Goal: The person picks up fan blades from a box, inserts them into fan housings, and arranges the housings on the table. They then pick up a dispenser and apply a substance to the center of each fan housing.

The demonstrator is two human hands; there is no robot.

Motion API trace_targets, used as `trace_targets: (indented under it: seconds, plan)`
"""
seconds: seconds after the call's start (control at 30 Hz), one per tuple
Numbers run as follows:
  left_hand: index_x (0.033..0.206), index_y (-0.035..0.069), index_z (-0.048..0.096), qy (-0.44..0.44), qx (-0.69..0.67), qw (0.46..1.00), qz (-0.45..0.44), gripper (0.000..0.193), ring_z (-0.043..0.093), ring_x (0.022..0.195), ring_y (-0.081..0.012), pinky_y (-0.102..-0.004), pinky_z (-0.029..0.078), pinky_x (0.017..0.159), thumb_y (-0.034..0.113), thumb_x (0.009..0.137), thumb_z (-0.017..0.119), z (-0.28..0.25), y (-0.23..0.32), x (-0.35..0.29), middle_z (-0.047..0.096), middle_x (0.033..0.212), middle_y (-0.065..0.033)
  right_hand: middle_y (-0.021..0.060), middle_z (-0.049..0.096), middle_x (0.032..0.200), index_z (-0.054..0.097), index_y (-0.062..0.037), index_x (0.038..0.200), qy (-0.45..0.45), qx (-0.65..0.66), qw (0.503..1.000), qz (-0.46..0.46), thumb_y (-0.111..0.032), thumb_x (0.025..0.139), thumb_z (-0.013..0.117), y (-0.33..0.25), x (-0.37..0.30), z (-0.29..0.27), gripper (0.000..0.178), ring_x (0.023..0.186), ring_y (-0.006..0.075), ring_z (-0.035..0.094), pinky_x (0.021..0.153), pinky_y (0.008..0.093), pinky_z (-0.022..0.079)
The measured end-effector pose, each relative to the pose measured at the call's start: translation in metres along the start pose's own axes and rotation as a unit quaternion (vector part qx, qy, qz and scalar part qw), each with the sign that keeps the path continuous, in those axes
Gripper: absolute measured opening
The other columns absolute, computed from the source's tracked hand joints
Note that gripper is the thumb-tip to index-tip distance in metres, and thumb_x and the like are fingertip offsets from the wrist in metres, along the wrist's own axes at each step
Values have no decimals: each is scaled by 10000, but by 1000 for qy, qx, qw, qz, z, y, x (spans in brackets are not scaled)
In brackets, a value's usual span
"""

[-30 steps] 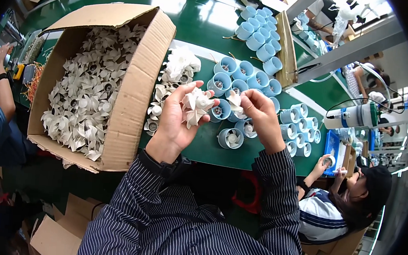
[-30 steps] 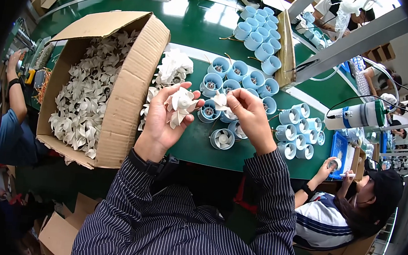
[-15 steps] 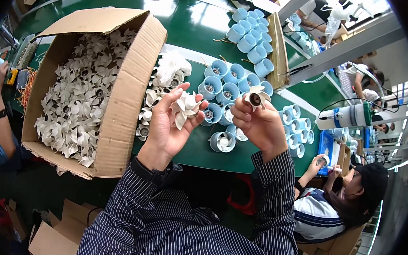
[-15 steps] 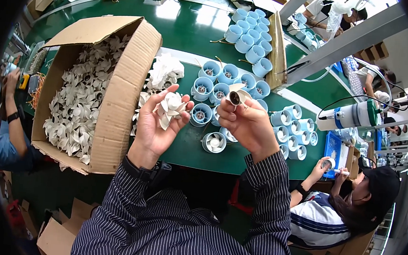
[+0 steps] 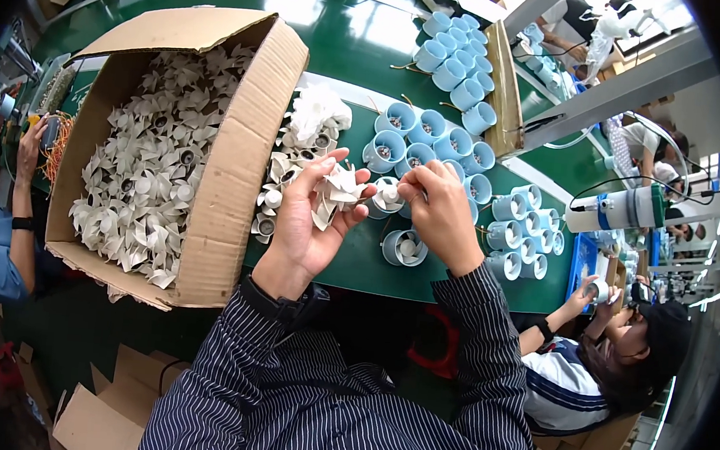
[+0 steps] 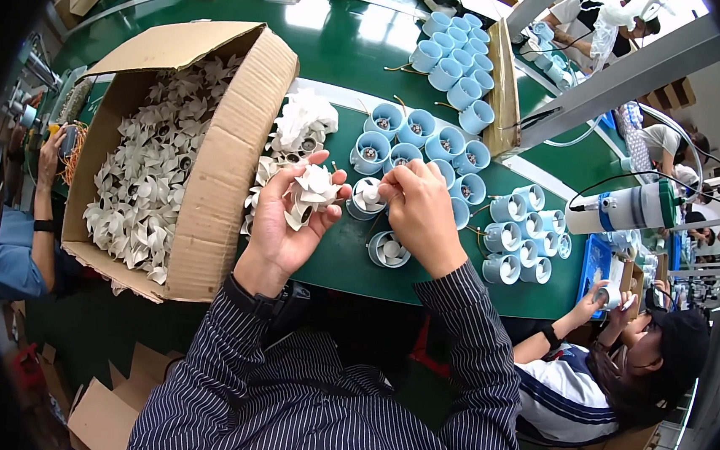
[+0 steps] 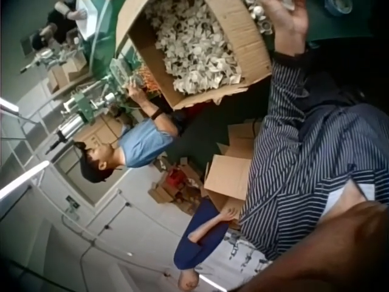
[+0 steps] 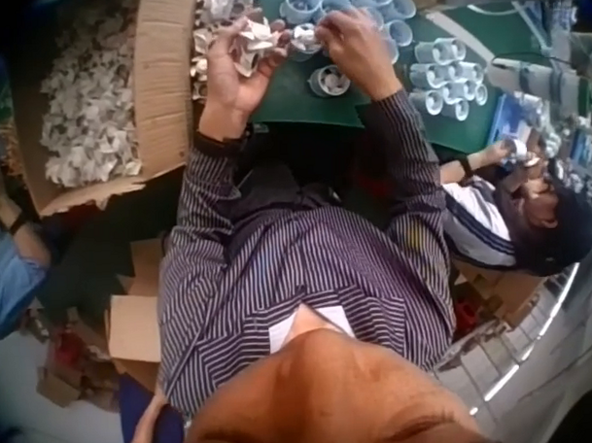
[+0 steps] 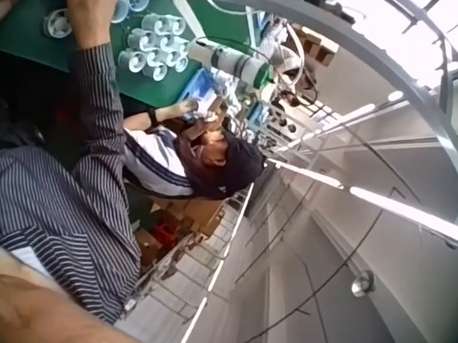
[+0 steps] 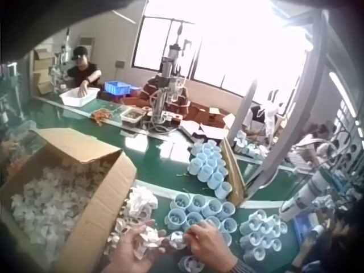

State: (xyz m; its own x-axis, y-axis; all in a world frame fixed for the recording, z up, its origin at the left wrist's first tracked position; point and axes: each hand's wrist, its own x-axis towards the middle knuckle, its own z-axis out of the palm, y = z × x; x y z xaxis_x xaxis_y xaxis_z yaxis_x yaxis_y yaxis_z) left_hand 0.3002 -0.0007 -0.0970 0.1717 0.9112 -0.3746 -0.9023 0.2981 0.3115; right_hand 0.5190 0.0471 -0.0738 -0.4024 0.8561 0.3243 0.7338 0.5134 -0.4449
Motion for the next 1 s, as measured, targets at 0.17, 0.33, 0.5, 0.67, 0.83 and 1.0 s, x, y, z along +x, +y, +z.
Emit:
trace_targets:
  seconds: [0.17, 0.33, 0.5, 0.67, 0.83, 1.0]
  plan:
    - [1462, 53, 585, -13, 35, 999, 3, 445, 749, 1061, -327, -328, 609, 722, 314, 1101, 603, -7, -2, -1, 737, 1195, -181, 116, 699, 974, 762, -30, 963, -25, 0, 1000, 8, -105, 920, 779, -6, 2, 1, 88, 896, 330, 633, 840, 434, 513]
    - [1458, 44, 572, -29, 43, 999, 3, 428, 754, 1044, -321, -309, 566, 660, 291, 1109, 588, -5, -3, 0, 737, 1191, -182, 102, 691, 926, 769, -45, 920, -21, 15, 999, 19, -119, 906, 796, -19, 7, -3, 80, 916, 321, 633, 850, 440, 506]
    - [1461, 49, 545, -62, 73, 995, 9, 420, 751, 1042, -295, -289, 510, 611, 258, 1102, 601, -3, -4, 0, 736, 1183, -172, 87, 714, 905, 805, -54, 955, -29, -86, 996, -26, -121, 901, 817, -22, 4, 1, 87, 891, 283, 650, 810, 415, 517]
    - [1464, 57, 527, -47, 108, 993, 11, 410, 750, 1039, -260, -280, 482, 591, 228, 1100, 608, 2, -5, -2, 735, 1171, -155, 66, 743, 935, 828, -53, 1014, 2, 193, 978, 81, -75, 916, 826, -42, 6, -22, 100, 875, 187, 668, 771, 331, 521]
    - [1462, 61, 524, -97, 132, 986, -11, 405, 751, 1032, -235, -268, 467, 579, 229, 1104, 612, 2, -7, -8, 735, 1159, -134, 60, 733, 916, 819, -24, 1037, -88, 260, 960, 47, -32, 917, 826, -49, 3, -42, 121, 876, 144, 661, 768, 291, 514]
    - [1472, 56, 525, -123, 114, 985, -45, 423, 751, 1020, -239, -252, 485, 581, 247, 1104, 609, 14, -13, -8, 739, 1169, -136, 52, 694, 1006, 742, -30, 1118, -55, 456, 887, 45, -146, 995, 801, -10, -21, -39, 179, 870, 145, 639, 775, 287, 498]
